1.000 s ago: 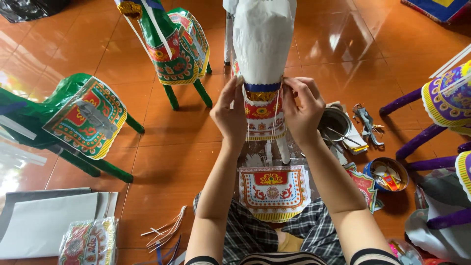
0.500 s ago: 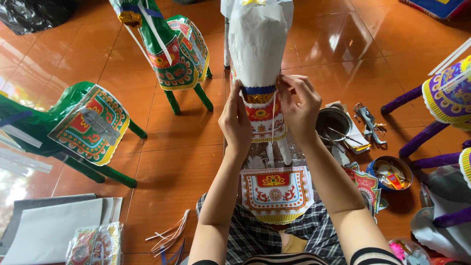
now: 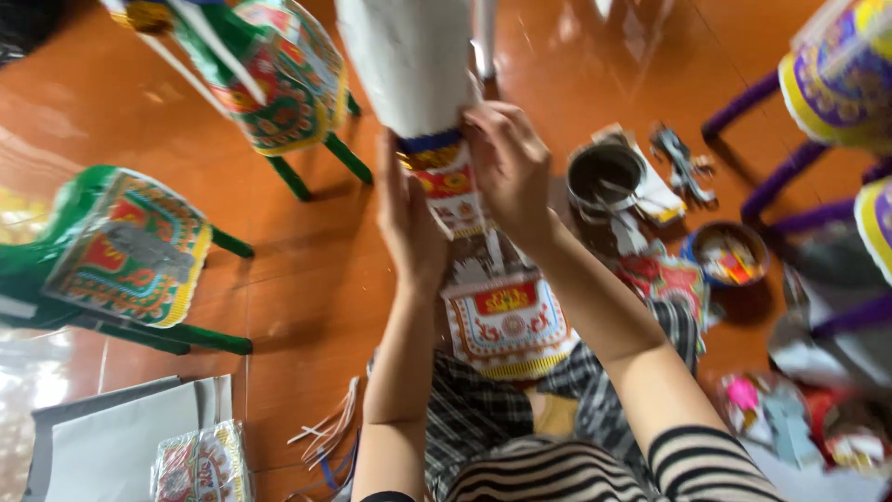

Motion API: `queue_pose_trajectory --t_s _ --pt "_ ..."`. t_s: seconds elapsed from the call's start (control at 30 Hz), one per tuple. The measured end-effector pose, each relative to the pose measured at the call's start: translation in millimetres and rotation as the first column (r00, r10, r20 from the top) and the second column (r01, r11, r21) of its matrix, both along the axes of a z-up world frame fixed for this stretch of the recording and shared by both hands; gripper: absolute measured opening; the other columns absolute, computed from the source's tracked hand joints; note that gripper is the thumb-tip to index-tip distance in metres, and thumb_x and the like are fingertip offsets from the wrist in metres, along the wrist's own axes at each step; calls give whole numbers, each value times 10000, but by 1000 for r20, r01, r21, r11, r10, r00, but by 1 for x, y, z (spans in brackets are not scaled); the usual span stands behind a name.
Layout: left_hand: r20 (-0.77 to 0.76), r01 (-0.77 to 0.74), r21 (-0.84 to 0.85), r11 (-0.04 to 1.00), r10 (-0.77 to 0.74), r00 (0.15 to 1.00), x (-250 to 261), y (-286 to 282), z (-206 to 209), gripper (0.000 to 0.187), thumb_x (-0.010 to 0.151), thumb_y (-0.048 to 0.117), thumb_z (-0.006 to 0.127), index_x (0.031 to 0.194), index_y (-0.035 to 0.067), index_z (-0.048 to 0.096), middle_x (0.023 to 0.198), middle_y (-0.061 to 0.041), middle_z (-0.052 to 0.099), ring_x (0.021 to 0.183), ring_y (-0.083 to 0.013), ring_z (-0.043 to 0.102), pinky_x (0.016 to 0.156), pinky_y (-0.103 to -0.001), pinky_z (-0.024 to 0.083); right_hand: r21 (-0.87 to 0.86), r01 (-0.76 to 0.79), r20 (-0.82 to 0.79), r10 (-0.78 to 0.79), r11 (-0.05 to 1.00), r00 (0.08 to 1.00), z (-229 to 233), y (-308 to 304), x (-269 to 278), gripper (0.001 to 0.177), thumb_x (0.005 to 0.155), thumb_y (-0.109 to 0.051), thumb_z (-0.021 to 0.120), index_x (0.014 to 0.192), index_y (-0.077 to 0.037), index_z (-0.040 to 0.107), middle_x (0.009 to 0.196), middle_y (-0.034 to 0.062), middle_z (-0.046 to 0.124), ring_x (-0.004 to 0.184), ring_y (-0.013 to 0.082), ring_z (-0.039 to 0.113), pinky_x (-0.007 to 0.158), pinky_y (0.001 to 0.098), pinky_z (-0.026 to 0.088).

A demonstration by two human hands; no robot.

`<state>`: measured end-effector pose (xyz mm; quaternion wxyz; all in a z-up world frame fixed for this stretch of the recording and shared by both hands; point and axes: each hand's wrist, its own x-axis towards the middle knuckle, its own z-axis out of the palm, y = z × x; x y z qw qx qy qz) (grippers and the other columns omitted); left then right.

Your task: Decorating a paper-mache horse with patterned paper and cutting paper strips with scissors

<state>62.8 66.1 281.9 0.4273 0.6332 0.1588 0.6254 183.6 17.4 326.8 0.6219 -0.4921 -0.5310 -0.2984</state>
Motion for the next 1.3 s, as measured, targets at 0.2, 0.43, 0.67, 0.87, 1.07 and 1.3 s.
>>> queue_pose_trajectory --t_s 0.2,0.43,0.67,0.87,1.07,1.3 --pt "133 272 -97 958 -258 957 -45 21 3 489 1160 -32 578 1624 94 490 1679 -159 538 1602 -293 509 1344 -423 467 -115 -100 -204 75 988 976 -38 -17 -9 374 1105 -97 719 1452 -103 578 1399 89 719 1139 264 785 955 354 674" --pt "126 259 -485 836 -226 966 -103 68 -95 466 1143 237 691 1520 130 440 1617 -176 580 1476 -254 634 1251 -364 560 -307 -311 -432 160 899 888 -198 -91 -47 242 905 130 756 1094 29 645 1088 123 687 962 280 663 931 382 592" --pt "-341 -123 -808 576 -287 895 -134 -2 -234 274 1050 162 720 1287 31 673 1247 -124 744 1183 -215 756 1025 -302 639 -612 -320 -710 -322 723 627 -346 -228 19 127 1114 -76 564 1026 -61 654 970 79 593 728 166 556 618 284 515" --pt "-422 -94 -827 555 -501 756 -120 -44 -256 218 1100 123 562 1254 44 695 1173 -86 723 1085 -168 685 955 -270 562 -777 187 -429 -723 602 542 -361 -346 131 123 955 78 692 1065 26 706 963 167 721 795 306 687 672 398 585" --pt "-364 -29 -876 482 -619 696 -98 -51 -277 234 1120 58 586 1327 -14 666 1243 -162 753 1157 -243 742 1068 -346 607 -767 333 -278 -751 549 599 -417 -335 249 77 916 -25 851 929 14 786 880 84 756 681 234 660 648 354 546" --pt "-467 -45 -829 557 -647 603 -96 -61 -277 266 1106 71 587 1331 -26 690 1204 -149 769 1105 -232 731 1028 -344 592 -867 346 14 -675 360 737 -504 -291 334 153 842 -4 790 934 -47 675 1082 98 655 1010 355 614 930 494 464"
